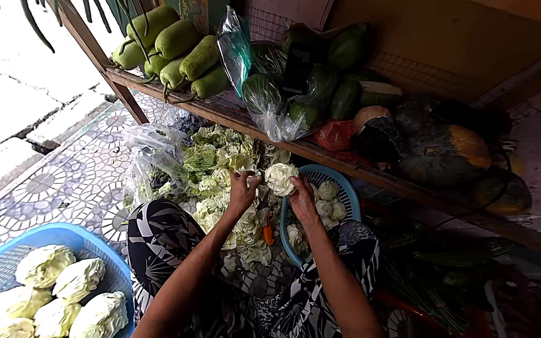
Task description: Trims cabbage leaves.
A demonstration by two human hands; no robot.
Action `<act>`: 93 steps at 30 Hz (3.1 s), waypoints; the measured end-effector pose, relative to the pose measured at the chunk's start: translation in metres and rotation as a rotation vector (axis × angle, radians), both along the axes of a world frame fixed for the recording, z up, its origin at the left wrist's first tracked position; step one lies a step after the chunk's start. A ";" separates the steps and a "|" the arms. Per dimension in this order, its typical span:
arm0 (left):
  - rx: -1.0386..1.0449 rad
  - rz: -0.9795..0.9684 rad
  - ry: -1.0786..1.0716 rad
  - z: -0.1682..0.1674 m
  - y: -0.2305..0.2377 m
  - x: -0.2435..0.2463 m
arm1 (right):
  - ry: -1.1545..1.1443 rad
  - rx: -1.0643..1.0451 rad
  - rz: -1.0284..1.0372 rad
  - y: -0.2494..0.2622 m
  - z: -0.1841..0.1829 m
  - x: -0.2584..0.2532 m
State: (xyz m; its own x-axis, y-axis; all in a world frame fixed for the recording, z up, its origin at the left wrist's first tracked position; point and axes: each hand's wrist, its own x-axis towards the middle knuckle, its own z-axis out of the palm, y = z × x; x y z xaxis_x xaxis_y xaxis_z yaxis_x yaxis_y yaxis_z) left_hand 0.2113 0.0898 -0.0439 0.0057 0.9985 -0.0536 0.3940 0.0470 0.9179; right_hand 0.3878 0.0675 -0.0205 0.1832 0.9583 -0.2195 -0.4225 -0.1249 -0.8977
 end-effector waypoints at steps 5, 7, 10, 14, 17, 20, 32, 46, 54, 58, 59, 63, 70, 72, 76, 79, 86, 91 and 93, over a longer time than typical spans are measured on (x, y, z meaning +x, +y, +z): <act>-0.110 -0.216 -0.427 0.011 -0.009 0.011 | -0.004 -0.023 0.050 -0.001 -0.011 -0.003; -0.103 -0.199 -0.382 0.014 -0.008 0.010 | -0.011 -0.025 0.082 -0.002 -0.012 -0.005; -0.096 -0.252 -0.283 0.020 -0.008 0.006 | -0.020 -0.019 0.063 -0.001 -0.013 -0.008; -0.012 -0.331 -0.132 0.024 -0.007 0.001 | -0.047 0.012 0.046 0.002 -0.015 -0.004; 0.159 -0.394 0.078 0.017 -0.006 0.000 | -0.089 0.018 0.044 0.002 -0.014 -0.002; 0.328 -0.352 0.286 0.010 -0.009 0.003 | -0.111 0.016 0.041 0.002 -0.012 -0.003; 0.143 -0.127 0.024 0.008 0.004 -0.005 | 0.113 -0.091 0.050 0.000 -0.014 -0.008; 0.286 -0.355 0.157 0.009 -0.006 0.002 | 0.069 -0.129 0.167 -0.007 -0.006 -0.010; 0.283 -0.337 0.323 0.016 -0.010 0.000 | 0.022 -0.087 0.220 -0.011 -0.003 -0.012; 0.237 -0.297 0.375 0.017 -0.014 0.001 | -0.050 -0.074 0.229 -0.017 0.000 -0.015; 0.223 -0.288 0.382 0.018 -0.015 0.002 | -0.051 -0.080 0.226 -0.018 -0.001 -0.016; 0.206 -0.247 0.404 0.017 -0.018 0.005 | -0.038 -0.087 0.213 -0.019 -0.005 -0.017; 0.272 -0.385 0.194 0.002 -0.009 -0.003 | -0.098 -0.292 0.300 -0.008 -0.009 -0.003; 0.347 -0.268 0.254 0.010 -0.012 0.004 | -0.059 -0.231 0.302 -0.009 -0.004 -0.005; 0.276 -0.151 0.334 0.022 -0.018 0.010 | -0.013 -0.078 0.250 -0.014 -0.008 -0.018; 0.146 -0.068 0.223 0.019 -0.016 0.008 | -0.098 0.021 0.283 -0.017 -0.019 -0.017; -0.065 0.080 -0.333 0.001 0.001 -0.009 | -0.149 0.078 0.225 -0.009 -0.032 -0.010; 0.017 -0.137 -0.289 0.003 -0.001 -0.007 | -0.204 0.134 0.175 -0.005 -0.036 -0.003; 0.172 -0.212 -0.128 0.002 -0.003 -0.003 | -0.261 0.128 0.163 -0.005 -0.034 -0.002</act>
State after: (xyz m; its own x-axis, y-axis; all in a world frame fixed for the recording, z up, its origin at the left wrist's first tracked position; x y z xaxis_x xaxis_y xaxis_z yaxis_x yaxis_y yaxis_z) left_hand 0.2081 0.0872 -0.0423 0.2104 0.9689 0.1305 0.2586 -0.1839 0.9483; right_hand 0.3855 0.0625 -0.0542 0.0597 0.9963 -0.0615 -0.1605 -0.0513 -0.9857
